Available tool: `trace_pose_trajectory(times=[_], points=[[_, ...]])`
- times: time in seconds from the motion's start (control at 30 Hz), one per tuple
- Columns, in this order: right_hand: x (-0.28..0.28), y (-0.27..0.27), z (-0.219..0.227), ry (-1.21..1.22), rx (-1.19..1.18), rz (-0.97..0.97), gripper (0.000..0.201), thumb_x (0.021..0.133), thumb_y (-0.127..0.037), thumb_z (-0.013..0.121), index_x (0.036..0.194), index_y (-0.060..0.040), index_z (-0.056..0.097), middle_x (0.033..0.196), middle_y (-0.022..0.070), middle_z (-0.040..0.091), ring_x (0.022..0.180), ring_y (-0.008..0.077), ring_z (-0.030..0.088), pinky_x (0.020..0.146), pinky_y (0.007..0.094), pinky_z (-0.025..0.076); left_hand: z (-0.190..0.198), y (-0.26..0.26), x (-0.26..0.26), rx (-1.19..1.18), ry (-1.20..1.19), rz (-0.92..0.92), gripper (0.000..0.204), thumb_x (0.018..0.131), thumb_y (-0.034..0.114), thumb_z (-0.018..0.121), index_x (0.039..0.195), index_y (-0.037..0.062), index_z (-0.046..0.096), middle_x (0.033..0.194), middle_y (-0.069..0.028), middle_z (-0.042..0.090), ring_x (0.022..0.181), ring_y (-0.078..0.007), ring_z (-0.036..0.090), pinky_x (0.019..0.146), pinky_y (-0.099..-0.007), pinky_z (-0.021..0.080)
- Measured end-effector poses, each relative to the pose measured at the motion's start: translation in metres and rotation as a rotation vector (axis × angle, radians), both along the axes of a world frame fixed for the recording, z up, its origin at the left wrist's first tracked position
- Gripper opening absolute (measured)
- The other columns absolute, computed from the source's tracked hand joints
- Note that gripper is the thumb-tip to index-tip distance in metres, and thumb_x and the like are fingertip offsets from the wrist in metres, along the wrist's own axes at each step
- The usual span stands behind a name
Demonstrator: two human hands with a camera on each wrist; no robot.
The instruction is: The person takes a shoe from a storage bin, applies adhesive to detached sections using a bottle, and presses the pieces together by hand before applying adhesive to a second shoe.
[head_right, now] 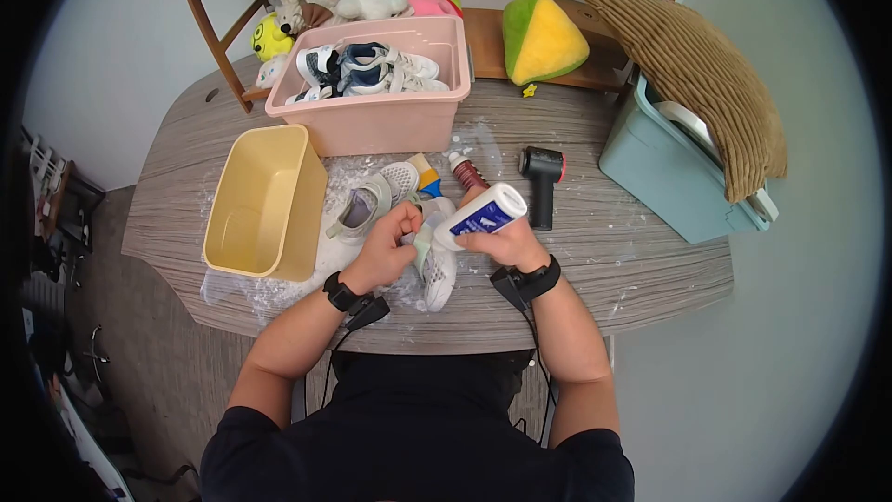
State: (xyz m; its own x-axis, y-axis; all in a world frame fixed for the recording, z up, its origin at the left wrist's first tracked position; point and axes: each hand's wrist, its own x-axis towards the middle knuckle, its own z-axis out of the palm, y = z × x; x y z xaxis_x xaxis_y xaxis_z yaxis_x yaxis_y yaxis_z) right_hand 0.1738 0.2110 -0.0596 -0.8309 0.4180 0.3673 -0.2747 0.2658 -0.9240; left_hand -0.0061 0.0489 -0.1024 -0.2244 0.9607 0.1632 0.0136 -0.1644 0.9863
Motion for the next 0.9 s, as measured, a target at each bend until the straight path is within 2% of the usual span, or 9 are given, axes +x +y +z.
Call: trace_pose_trajectory(times=[0.1,0.2,0.3,0.37,0.43,0.5,0.63,0.8,0.9], points=[[-0.002,-0.001,-0.004,-0.012,0.085,-0.106,0.03,0.071,0.0,0.081,0.096,0.0004,0.065,0.089,0.0047,0.063,0.078,0.0132,0.06,0.071,0.0275,0.048,0.001,-0.002,-0.001,-0.065,-0.022,-0.019,0.033,0.073,-0.013,0.047,0.099,0.007,0.044,0.09,0.0038,0.048,0.083,-0.0045,0.048,0.073,-0.0188,0.037],[0.0,0.002,-0.002,-0.058,-0.024,-0.129,0.03,0.071,0.0,0.081,0.096,0.0009,0.064,0.089,0.005,0.063,0.079,0.0138,0.06,0.07,0.028,0.048,-0.004,0.001,-0.001,0.013,0.026,0.003,0.033,0.073,-0.013,0.047,0.099,0.0069,0.044,0.091,0.0035,0.051,0.084,-0.0044,0.048,0.073,-0.0188,0.037],[0.001,0.004,-0.003,0.064,0.077,0.148,0.03,0.069,0.001,0.08,0.094,0.0,0.064,0.09,0.005,0.064,0.078,0.0136,0.06,0.07,0.028,0.048,-0.007,0.0,-0.001,-0.008,0.027,0.012,0.032,0.074,-0.012,0.05,0.099,0.0059,0.047,0.087,0.003,0.051,0.08,-0.0051,0.047,0.068,-0.0204,0.037],[0.0,-0.002,0.0,0.031,0.016,0.127,0.03,0.068,0.001,0.08,0.094,-0.001,0.064,0.089,0.0043,0.064,0.078,0.0127,0.06,0.07,0.0278,0.048,-0.006,0.001,-0.002,0.015,0.001,0.014,0.031,0.074,-0.012,0.05,0.099,0.006,0.047,0.086,0.0036,0.051,0.08,-0.0052,0.047,0.069,-0.0203,0.037],[-0.001,-0.005,0.005,-0.058,-0.032,-0.095,0.031,0.068,0.001,0.08,0.094,-0.0012,0.064,0.087,0.0031,0.064,0.078,0.0114,0.06,0.07,0.0276,0.048,-0.004,0.001,-0.004,-0.014,-0.015,0.003,0.032,0.074,-0.013,0.048,0.099,0.0066,0.046,0.089,0.0034,0.052,0.083,-0.0046,0.048,0.071,-0.0196,0.037],[0.003,-0.002,-0.001,-0.112,-0.113,-0.09,0.032,0.068,0.001,0.08,0.095,-0.001,0.064,0.086,0.0021,0.064,0.077,0.0105,0.059,0.07,0.0274,0.048,-0.003,-0.002,-0.001,-0.052,-0.04,-0.005,0.033,0.073,-0.014,0.046,0.099,0.0073,0.044,0.092,0.0033,0.053,0.086,-0.0039,0.048,0.073,-0.0188,0.037],[0.001,0.006,-0.003,0.01,0.019,0.15,0.031,0.064,0.003,0.079,0.091,-0.001,0.064,0.086,0.0029,0.063,0.079,0.0121,0.059,0.071,0.0291,0.048,-0.001,0.002,-0.001,0.007,-0.018,0.003,0.032,0.074,-0.013,0.047,0.098,0.0069,0.045,0.09,0.003,0.054,0.085,-0.0043,0.049,0.072,-0.0191,0.038],[-0.002,-0.001,-0.003,-0.105,-0.105,-0.117,0.031,0.071,0.0,0.081,0.096,-0.001,0.064,0.087,0.0033,0.063,0.08,0.0116,0.059,0.072,0.028,0.048,-0.003,0.0,-0.003,-0.038,-0.028,-0.015,0.035,0.072,-0.015,0.047,0.099,0.0074,0.044,0.092,0.0032,0.052,0.086,-0.004,0.049,0.074,-0.0186,0.037],[-0.002,-0.003,-0.002,-0.005,0.025,-0.1,0.03,0.066,0.0,0.077,0.093,0.0009,0.063,0.086,0.0046,0.062,0.074,0.0117,0.057,0.068,0.027,0.046,-0.005,0.002,-0.004,-0.018,-0.031,0.0,0.035,0.072,-0.015,0.047,0.099,0.0075,0.044,0.091,0.0033,0.051,0.086,-0.004,0.049,0.074,-0.0189,0.037]])
